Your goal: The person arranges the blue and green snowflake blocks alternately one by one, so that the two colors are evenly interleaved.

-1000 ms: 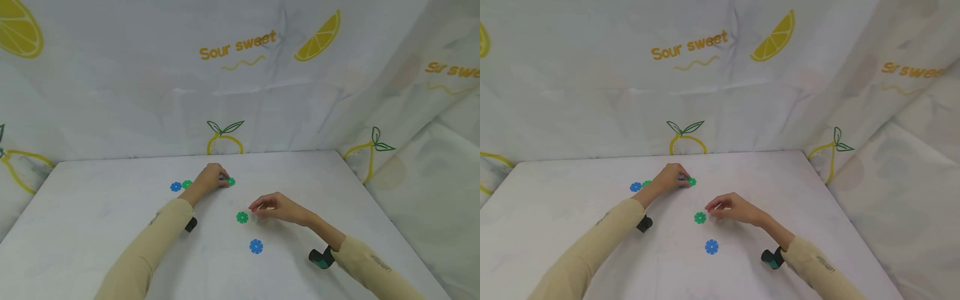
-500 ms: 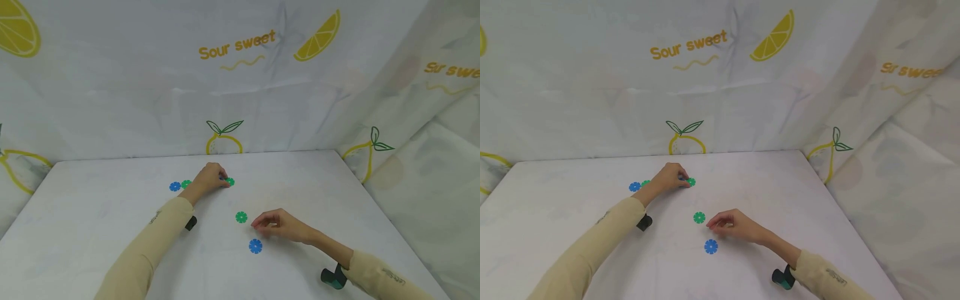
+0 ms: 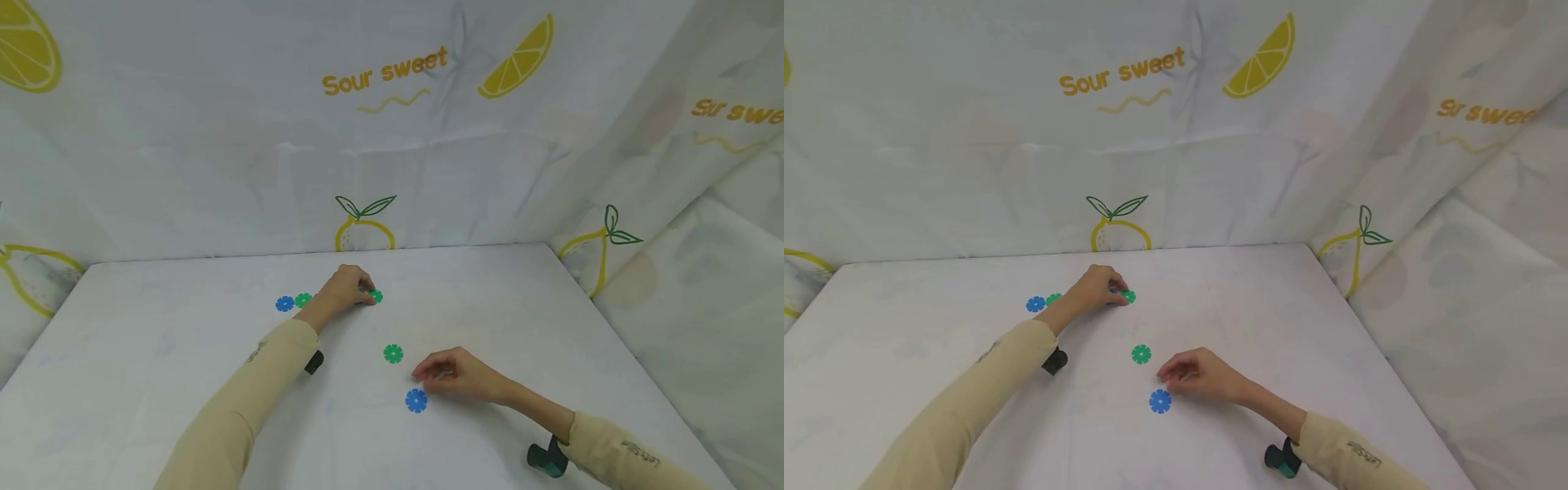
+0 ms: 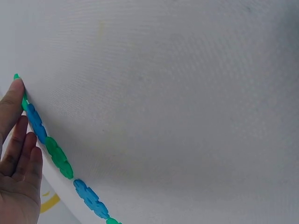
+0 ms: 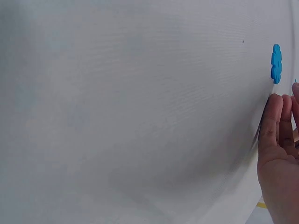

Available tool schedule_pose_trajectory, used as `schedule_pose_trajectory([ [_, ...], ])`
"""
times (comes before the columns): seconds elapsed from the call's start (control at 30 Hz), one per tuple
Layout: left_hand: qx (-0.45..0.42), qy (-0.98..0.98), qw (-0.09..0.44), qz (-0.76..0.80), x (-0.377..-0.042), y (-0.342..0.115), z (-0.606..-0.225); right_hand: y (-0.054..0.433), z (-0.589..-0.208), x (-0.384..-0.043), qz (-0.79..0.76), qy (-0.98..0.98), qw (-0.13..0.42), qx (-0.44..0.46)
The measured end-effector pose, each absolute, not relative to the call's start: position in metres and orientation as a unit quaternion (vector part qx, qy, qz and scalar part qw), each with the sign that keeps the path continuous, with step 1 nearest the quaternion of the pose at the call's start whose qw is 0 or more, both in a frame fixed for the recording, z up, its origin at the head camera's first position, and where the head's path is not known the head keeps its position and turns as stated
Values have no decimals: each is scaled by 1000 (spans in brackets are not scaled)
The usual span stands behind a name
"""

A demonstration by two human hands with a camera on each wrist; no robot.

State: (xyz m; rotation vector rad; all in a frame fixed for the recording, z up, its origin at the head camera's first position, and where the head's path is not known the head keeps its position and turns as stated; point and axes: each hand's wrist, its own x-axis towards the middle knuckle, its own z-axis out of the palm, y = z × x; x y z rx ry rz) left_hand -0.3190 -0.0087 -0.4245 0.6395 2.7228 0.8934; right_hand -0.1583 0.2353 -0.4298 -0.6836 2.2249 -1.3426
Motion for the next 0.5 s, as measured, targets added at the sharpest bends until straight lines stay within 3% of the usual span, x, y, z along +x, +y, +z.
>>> schedule_pose_trajectory([
  [0.23, 208, 921, 116, 308, -319, -8, -423, 235, -430, -155, -469, 817, 222, -251],
  [0.5, 216, 921, 115, 304, -319, -7, -424, 234, -425, -162, -393, 825, 205, -349],
])
